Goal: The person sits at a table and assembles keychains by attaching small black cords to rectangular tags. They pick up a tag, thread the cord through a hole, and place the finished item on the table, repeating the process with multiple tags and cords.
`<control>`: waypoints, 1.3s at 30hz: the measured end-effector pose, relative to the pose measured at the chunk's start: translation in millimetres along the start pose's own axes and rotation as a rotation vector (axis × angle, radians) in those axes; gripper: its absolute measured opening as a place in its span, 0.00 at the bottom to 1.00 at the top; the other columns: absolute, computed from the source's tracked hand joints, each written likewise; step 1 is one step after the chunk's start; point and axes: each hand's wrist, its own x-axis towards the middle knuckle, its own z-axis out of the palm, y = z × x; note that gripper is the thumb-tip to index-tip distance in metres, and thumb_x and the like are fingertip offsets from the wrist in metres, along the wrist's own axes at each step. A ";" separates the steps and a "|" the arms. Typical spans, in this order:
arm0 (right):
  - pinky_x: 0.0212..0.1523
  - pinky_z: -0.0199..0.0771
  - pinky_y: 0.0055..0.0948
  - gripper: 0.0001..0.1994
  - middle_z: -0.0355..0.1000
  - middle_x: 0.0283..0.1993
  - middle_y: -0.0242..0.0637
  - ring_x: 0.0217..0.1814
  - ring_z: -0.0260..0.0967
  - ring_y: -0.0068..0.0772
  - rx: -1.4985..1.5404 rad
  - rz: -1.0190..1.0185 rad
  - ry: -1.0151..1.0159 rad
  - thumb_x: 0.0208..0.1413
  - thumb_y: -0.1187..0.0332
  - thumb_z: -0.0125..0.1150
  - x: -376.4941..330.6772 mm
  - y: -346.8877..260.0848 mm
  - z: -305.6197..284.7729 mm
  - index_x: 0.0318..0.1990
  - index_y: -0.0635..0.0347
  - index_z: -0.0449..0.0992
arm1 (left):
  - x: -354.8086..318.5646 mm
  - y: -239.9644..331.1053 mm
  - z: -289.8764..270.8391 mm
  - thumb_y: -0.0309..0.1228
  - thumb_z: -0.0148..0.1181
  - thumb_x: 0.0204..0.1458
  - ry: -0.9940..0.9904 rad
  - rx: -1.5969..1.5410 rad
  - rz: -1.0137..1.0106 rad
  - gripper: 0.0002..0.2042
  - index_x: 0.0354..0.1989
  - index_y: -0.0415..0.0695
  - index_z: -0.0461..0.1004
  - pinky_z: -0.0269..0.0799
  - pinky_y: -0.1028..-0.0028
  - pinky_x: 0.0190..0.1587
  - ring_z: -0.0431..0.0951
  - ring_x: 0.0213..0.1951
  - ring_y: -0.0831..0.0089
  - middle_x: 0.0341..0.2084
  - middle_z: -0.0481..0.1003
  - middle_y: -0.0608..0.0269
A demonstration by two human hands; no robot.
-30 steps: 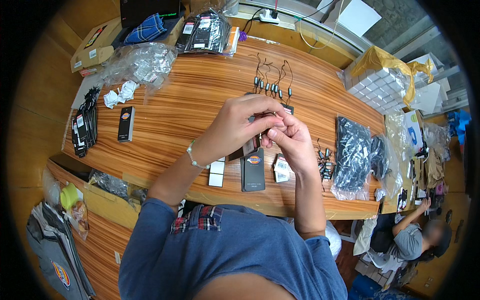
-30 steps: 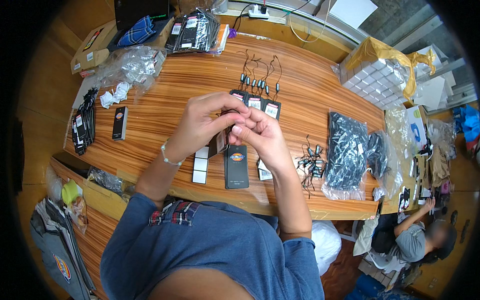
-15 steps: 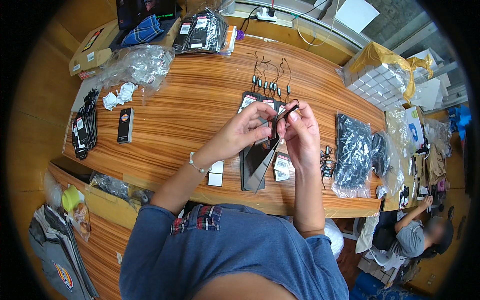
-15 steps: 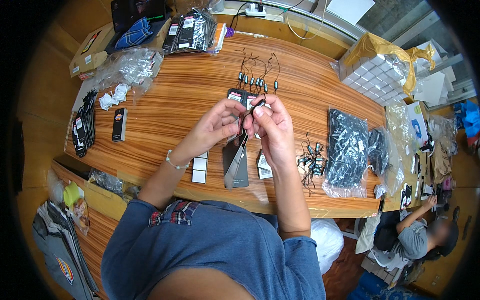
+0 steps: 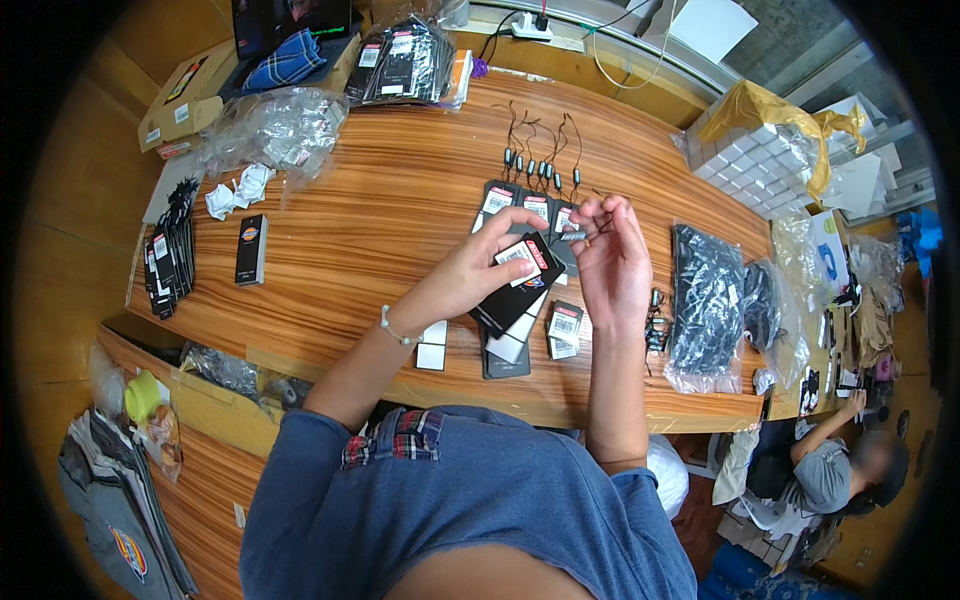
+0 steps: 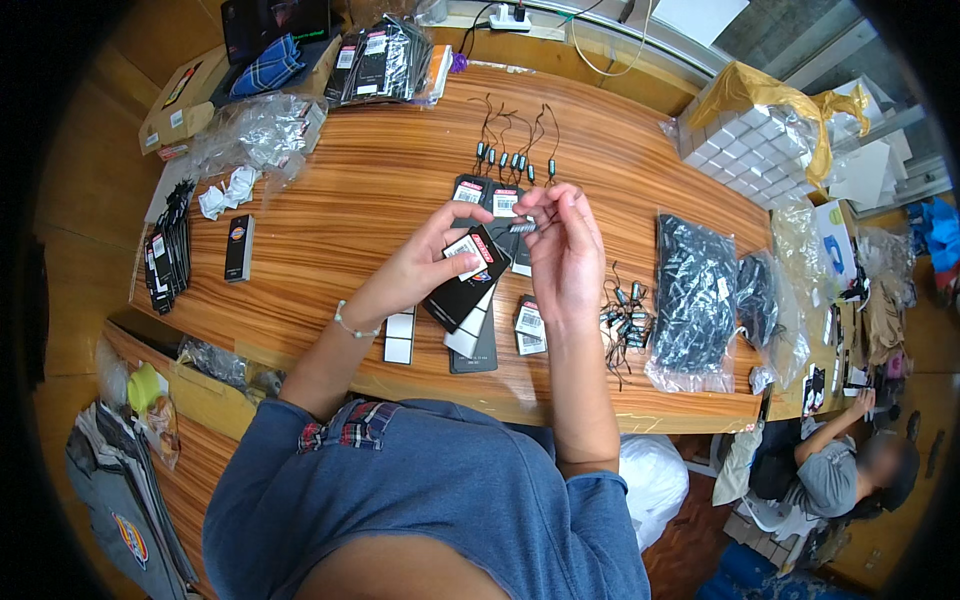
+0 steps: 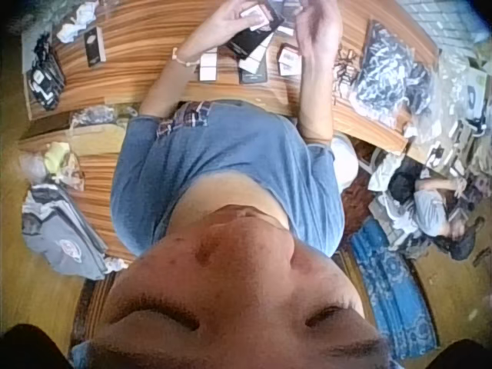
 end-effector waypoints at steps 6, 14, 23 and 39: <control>0.18 0.48 0.19 0.10 0.45 0.13 0.23 0.15 0.41 0.16 0.169 -0.035 -0.033 0.63 0.62 0.35 0.2 -12.0 -3.3 0.36 0.55 0.62 | -6.1 -21.1 -7.2 0.25 0.53 0.51 -0.364 0.245 0.086 0.15 0.47 0.39 0.61 0.59 0.75 0.53 0.63 0.50 0.78 0.44 0.63 0.64; 0.16 0.44 0.17 0.12 0.45 0.12 0.22 0.13 0.38 0.15 0.179 -0.054 -0.016 0.63 0.60 0.34 -4.9 -25.7 -4.0 0.36 0.54 0.62 | -11.9 -23.3 8.3 0.25 0.54 0.51 -0.379 0.206 -0.035 0.16 0.47 0.40 0.59 0.60 0.77 0.50 0.64 0.46 0.79 0.41 0.64 0.65; 0.16 0.45 0.17 0.12 0.45 0.12 0.22 0.14 0.39 0.15 0.227 -0.115 -0.071 0.63 0.59 0.34 -0.6 -43.0 -16.9 0.36 0.55 0.63 | 2.8 -32.4 6.9 0.21 0.47 0.53 -0.288 0.080 -0.072 0.14 0.49 0.38 0.58 0.61 0.79 0.49 0.66 0.45 0.80 0.40 0.65 0.64; 0.15 0.41 0.17 0.12 0.45 0.11 0.23 0.13 0.37 0.15 0.114 -0.241 -0.008 0.63 0.60 0.35 0.2 -54.8 -14.6 0.34 0.55 0.63 | 17.3 -36.5 38.7 0.24 0.65 0.42 -0.295 0.155 -0.038 0.24 0.46 0.42 0.58 0.59 0.79 0.50 0.63 0.46 0.81 0.41 0.61 0.68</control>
